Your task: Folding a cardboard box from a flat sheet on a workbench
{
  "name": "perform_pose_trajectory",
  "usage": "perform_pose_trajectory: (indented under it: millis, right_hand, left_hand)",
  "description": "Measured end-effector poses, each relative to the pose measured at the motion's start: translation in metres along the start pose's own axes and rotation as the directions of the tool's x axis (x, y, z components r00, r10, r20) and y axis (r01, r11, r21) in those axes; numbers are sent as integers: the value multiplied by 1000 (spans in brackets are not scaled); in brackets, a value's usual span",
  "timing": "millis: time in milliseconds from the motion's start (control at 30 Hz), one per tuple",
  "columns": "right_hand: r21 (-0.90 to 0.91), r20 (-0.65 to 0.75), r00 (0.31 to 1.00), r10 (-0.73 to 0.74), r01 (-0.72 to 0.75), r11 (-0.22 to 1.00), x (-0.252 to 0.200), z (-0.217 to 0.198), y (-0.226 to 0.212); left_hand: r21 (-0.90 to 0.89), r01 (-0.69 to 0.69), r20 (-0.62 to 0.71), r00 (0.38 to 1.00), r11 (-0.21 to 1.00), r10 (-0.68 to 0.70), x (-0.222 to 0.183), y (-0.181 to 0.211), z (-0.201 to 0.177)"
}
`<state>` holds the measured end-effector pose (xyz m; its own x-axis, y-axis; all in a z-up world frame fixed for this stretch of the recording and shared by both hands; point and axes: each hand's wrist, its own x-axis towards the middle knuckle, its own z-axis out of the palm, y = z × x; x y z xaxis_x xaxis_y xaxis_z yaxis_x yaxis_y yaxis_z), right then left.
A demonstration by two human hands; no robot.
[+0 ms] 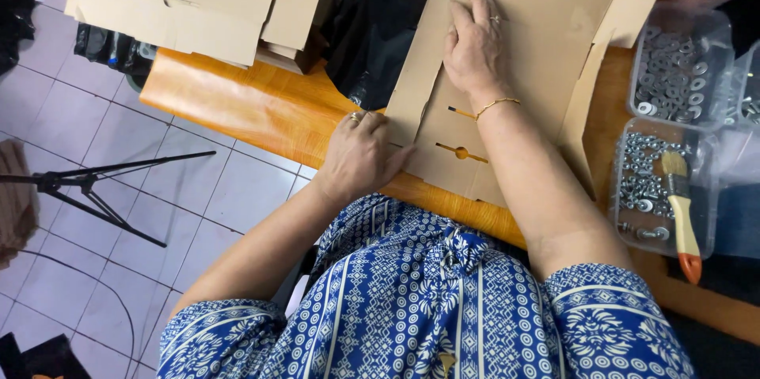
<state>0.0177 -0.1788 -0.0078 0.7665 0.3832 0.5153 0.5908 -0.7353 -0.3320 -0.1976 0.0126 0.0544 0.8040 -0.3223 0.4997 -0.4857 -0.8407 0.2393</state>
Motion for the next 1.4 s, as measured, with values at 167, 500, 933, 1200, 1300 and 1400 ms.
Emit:
perform_pose_trajectory:
  millis: [167, 500, 933, 1200, 1300, 1400]
  right_hand:
    - [56, -50, 998, -31, 33, 998, 3, 13, 14]
    - [232, 396, 918, -28, -71, 970, -14, -145, -57]
    - [52, 472, 882, -3, -24, 998, -153, -173, -97]
    - [-101, 351, 934, -69, 111, 989, -186, -135, -74]
    - [-106, 331, 936, -117, 160, 981, -187, -128, -60]
    - [37, 348, 926, -150, 146, 989, -173, -139, -55]
  left_hand:
    - [174, 300, 197, 923, 938, -332, 15, 4, 13]
    - [-379, 839, 558, 544, 391, -627, 50, -11, -34]
    - [-799, 595, 536, 641, -86, -549, 34, -20, -17]
    - [-713, 640, 468, 740, 288, -484, 25, -12, -10]
    - [-335, 556, 325, 826, 761, -461, 23, -15, -9]
    - [211, 319, 86, 935, 924, -343, 20, 6, -17]
